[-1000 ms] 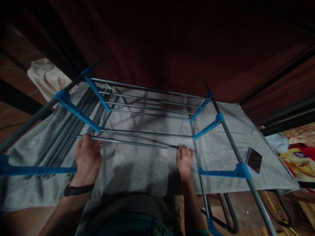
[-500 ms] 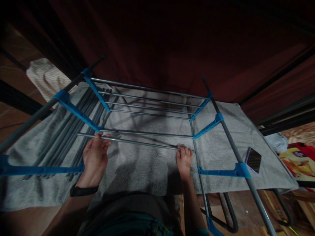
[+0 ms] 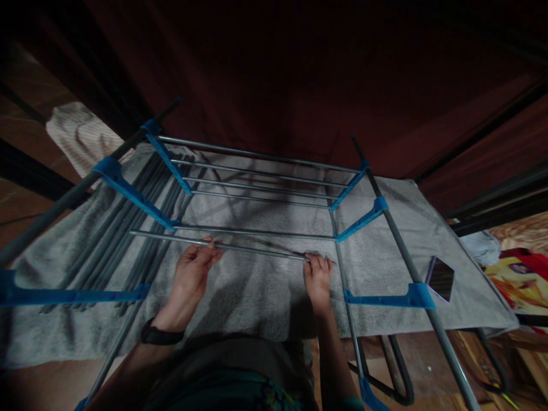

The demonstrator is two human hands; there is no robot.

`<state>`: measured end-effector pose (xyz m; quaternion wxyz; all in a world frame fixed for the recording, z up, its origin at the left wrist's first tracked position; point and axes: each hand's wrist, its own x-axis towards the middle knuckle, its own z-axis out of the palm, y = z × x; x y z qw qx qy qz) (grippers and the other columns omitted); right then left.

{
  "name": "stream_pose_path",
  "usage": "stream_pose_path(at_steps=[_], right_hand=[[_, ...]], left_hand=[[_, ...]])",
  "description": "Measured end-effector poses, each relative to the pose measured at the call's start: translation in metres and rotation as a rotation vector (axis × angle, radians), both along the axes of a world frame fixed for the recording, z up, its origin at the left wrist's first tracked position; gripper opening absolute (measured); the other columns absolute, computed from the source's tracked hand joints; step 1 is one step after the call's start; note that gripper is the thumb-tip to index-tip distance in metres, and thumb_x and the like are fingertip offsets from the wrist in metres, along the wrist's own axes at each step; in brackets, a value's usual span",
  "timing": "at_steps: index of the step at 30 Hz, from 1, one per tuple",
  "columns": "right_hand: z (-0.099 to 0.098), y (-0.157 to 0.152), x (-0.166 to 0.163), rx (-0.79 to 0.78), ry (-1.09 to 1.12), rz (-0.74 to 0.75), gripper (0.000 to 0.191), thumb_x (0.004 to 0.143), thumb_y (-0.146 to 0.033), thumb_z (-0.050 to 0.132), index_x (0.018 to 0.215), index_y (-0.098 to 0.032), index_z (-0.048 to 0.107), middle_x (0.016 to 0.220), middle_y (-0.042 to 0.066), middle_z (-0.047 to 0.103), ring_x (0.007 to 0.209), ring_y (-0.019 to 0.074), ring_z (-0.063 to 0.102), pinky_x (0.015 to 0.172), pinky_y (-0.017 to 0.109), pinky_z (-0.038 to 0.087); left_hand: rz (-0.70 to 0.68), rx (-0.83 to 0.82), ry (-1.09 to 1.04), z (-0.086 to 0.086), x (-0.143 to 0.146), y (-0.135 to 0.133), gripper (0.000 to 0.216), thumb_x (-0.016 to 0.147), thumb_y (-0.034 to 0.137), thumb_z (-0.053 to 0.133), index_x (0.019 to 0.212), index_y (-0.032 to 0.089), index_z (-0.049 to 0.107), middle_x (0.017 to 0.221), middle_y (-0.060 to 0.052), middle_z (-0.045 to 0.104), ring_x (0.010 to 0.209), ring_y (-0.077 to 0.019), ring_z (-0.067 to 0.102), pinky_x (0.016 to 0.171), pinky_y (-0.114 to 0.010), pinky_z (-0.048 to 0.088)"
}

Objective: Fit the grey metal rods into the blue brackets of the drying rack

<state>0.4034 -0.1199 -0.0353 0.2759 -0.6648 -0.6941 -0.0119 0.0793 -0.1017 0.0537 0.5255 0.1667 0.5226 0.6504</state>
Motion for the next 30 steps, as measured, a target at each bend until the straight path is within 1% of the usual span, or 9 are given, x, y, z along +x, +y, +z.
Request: stream_pose_path(at_steps=[3,7,13,16,19,21,23,27,30], right_hand=[[0.0,0.0,-0.001,0.006,0.007,0.003,0.026,0.096,-0.031,0.044,0.111,-0.022,0.064,0.106,0.008,0.07,0.106,0.0232,0.058,0.105,0.044,0.032],[0.0,0.001,-0.001,0.004,0.014,-0.004,0.027,0.097,-0.031,0.043,0.111,-0.022,0.064,0.107,0.009,0.07,0.108,0.0236,0.058,0.107,0.046,0.031],[-0.002,0.0,0.002,0.026,-0.001,-0.061,0.029,0.097,-0.032,0.041,0.114,-0.021,0.062,0.109,0.01,0.069,0.109,0.0245,0.057,0.108,0.047,0.029],[-0.002,-0.001,0.005,0.026,-0.025,-0.086,0.029,0.097,-0.031,0.042,0.115,-0.02,0.061,0.109,0.01,0.069,0.108,0.0248,0.057,0.109,0.048,0.028],[0.0,-0.002,0.006,0.029,-0.025,-0.08,0.027,0.096,-0.03,0.042,0.112,-0.02,0.062,0.107,0.01,0.07,0.106,0.0245,0.058,0.109,0.048,0.029],[0.0,-0.002,0.006,0.035,-0.007,-0.067,0.025,0.097,-0.029,0.043,0.109,-0.02,0.063,0.105,0.01,0.07,0.105,0.0242,0.058,0.108,0.047,0.03],[0.0,-0.002,0.006,0.039,0.026,-0.049,0.025,0.097,-0.029,0.043,0.107,-0.02,0.063,0.104,0.01,0.07,0.104,0.024,0.059,0.106,0.046,0.034],[-0.001,0.0,0.006,0.034,0.117,-0.007,0.024,0.096,-0.029,0.044,0.106,-0.021,0.064,0.102,0.01,0.069,0.102,0.0242,0.059,0.099,0.044,0.042],[-0.001,0.001,0.006,0.029,0.18,0.007,0.025,0.095,-0.03,0.045,0.106,-0.021,0.065,0.102,0.01,0.068,0.102,0.0246,0.059,0.096,0.044,0.045]], left_hand=[[-0.038,-0.018,-0.018,0.001,0.003,0.0,0.042,0.058,0.034,0.088,0.089,0.016,0.067,0.084,-0.004,0.072,0.073,-0.0148,0.067,0.074,-0.031,0.054],[-0.043,-0.021,-0.017,0.004,0.003,0.0,0.041,0.056,0.036,0.089,0.084,0.016,0.066,0.08,-0.002,0.07,0.071,-0.0148,0.068,0.072,-0.03,0.054],[0.035,0.006,0.022,0.007,-0.007,0.004,0.038,0.061,0.037,0.087,0.084,0.017,0.066,0.078,0.001,0.068,0.069,-0.0116,0.066,0.067,-0.025,0.053],[0.074,0.044,0.026,0.008,-0.014,0.007,0.036,0.061,0.035,0.088,0.079,0.016,0.063,0.077,0.002,0.066,0.066,-0.0098,0.064,0.064,-0.022,0.051],[0.118,0.082,0.027,0.007,-0.017,0.008,0.035,0.062,0.034,0.088,0.073,0.016,0.06,0.073,0.003,0.063,0.065,-0.0085,0.062,0.061,-0.02,0.049],[0.133,0.087,0.029,0.007,-0.017,0.008,0.033,0.062,0.034,0.087,0.073,0.016,0.061,0.072,0.003,0.063,0.066,-0.0081,0.061,0.061,-0.019,0.048],[0.127,0.076,0.036,0.006,-0.015,0.007,0.032,0.064,0.035,0.086,0.075,0.016,0.064,0.076,0.002,0.064,0.067,-0.0083,0.061,0.061,-0.019,0.048],[0.064,0.041,0.038,0.004,-0.007,0.004,0.034,0.064,0.036,0.086,0.087,0.016,0.07,0.087,-0.002,0.069,0.073,-0.01,0.062,0.065,-0.021,0.049],[0.019,0.014,0.022,0.001,-0.001,0.002,0.037,0.06,0.037,0.088,0.086,0.016,0.07,0.087,-0.003,0.069,0.074,-0.0112,0.063,0.067,-0.023,0.049]])
